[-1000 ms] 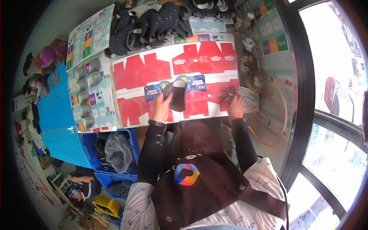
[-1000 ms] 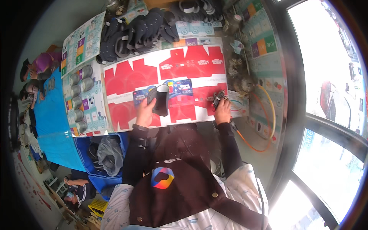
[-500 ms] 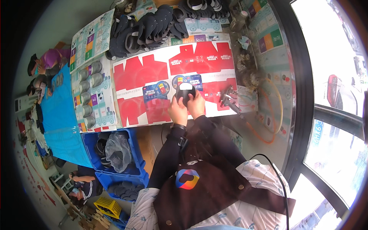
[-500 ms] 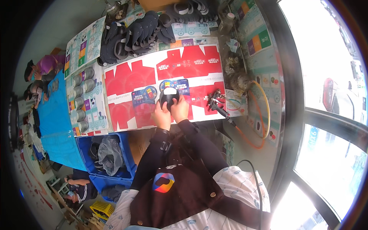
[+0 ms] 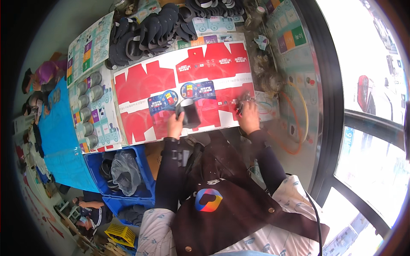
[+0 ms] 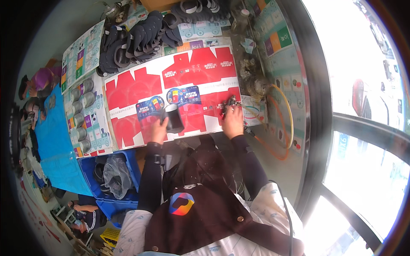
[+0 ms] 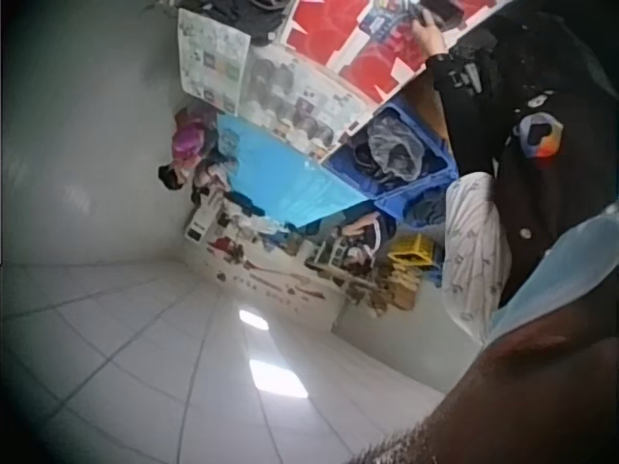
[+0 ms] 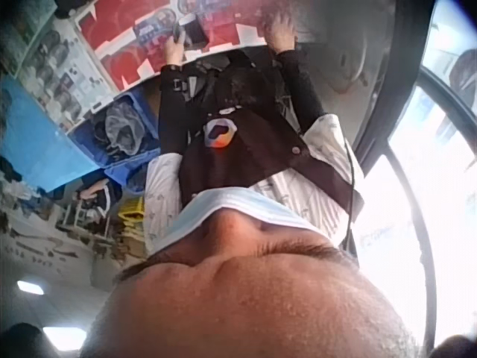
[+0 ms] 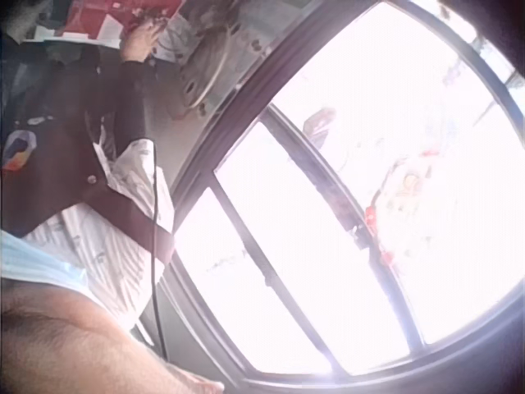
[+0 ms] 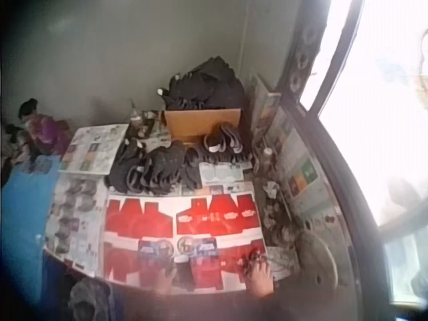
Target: Applying adhesive to circular shoe components using a specialized applicator tool and arranging them on a tray.
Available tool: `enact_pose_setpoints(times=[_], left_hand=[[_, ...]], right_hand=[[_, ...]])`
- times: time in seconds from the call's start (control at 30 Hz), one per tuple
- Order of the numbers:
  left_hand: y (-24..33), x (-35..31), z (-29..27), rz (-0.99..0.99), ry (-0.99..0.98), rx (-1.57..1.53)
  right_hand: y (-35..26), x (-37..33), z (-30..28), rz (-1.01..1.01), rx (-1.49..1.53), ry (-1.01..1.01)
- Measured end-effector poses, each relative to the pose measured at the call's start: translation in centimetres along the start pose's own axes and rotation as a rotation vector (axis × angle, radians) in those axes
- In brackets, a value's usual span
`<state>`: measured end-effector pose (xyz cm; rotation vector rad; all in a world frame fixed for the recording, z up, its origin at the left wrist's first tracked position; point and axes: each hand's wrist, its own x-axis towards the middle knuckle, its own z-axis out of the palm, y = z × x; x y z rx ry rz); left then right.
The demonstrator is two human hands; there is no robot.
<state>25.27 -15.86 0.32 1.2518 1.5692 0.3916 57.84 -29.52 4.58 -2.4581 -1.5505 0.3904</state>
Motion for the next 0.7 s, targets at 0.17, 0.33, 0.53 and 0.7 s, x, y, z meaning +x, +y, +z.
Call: enact_pose_setpoints(times=[0.17,0.33,0.53,0.7], left_hand=[[0.7,0.3,-2.5,-0.162,-0.146,-0.156],[0.3,1.1,-0.2,-0.065,-0.172,-0.160],[8.1,6.2,9.9,0.292,-0.081,0.327],[11.1,8.7,12.8,0.216,-0.177,0.385]], right_hand=[[7.4,-0.2,2.6,-0.071,-0.170,-0.035],[7.1,1.5,2.6,-0.185,-0.066,-0.082],[1.5,2.9,-8.8,0.191,0.684,-0.235],[-1.0,7.1,-10.0,0.435,0.870,-0.476]])
